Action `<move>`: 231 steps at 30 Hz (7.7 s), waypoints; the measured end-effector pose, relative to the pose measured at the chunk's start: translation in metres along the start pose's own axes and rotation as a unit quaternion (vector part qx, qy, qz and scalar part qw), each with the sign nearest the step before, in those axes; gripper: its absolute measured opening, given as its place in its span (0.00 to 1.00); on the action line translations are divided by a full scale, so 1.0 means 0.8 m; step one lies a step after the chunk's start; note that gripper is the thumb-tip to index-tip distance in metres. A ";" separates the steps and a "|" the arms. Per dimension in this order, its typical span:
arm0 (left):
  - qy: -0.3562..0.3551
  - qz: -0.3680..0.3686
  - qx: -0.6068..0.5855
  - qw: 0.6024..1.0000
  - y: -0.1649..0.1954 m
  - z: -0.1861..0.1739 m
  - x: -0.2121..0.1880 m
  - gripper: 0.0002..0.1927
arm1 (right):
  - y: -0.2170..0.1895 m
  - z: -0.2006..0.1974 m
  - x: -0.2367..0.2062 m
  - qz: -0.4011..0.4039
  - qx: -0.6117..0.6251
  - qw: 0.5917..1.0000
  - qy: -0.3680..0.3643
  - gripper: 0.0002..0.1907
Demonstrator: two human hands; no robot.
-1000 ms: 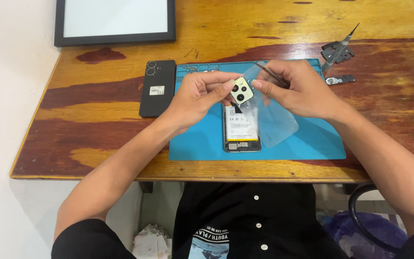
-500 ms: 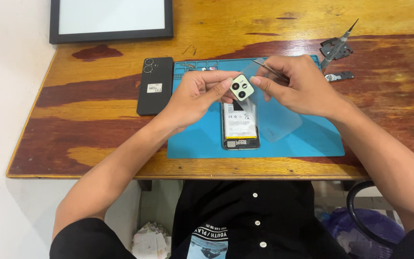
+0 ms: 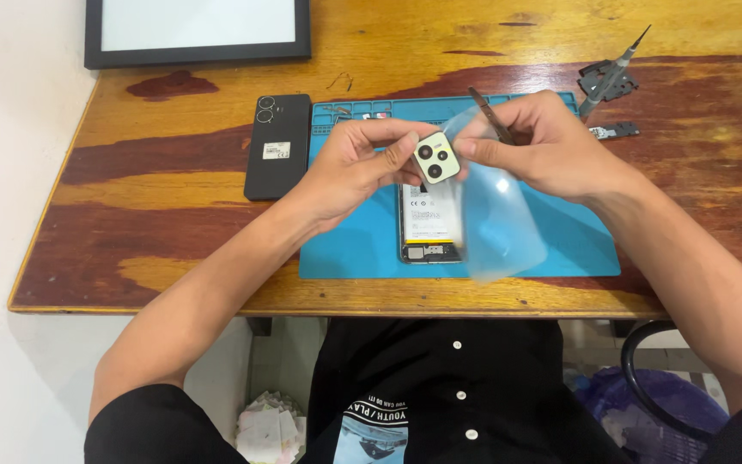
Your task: The person disassembles a smartphone on a blue mat, removes the back cover and internal components, and uses a screwdriver and tweezers to detach and reattach parts. The person cleans the device with a brush and handles the camera module and other small components throughout the process.
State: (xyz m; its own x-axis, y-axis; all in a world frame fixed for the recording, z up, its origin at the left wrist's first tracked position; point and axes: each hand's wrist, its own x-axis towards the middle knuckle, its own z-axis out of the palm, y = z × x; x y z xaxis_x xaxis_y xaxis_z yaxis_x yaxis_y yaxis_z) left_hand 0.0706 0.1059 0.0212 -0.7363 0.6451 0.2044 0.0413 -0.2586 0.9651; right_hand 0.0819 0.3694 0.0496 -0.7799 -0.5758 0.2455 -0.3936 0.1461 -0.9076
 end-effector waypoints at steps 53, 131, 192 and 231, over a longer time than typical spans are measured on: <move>0.061 0.081 0.366 0.925 -0.006 -0.005 -0.002 0.24 | -0.002 -0.057 -0.010 0.039 0.017 0.983 0.178 0.06; -0.095 0.147 0.558 0.811 0.024 -0.035 -0.021 0.43 | -0.047 0.061 -0.038 -0.051 -0.527 0.846 -0.061 0.28; 0.299 -0.020 -0.136 0.944 -0.014 0.002 0.002 0.33 | -0.028 0.079 -0.034 -0.172 -0.012 0.982 0.071 0.16; 0.316 -0.053 -0.073 0.944 -0.020 0.018 0.008 0.30 | -0.024 0.087 -0.042 -0.042 0.009 0.996 0.076 0.14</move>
State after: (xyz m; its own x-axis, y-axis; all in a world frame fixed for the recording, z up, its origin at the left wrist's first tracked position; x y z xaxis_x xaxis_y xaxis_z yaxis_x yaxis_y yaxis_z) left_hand 0.0748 0.1246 0.0099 -0.9891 0.1266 -0.0753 -0.1149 -0.3432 0.9322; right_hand 0.1496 0.3304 0.0351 -0.8097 -0.4565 0.3688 -0.4533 0.0874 -0.8871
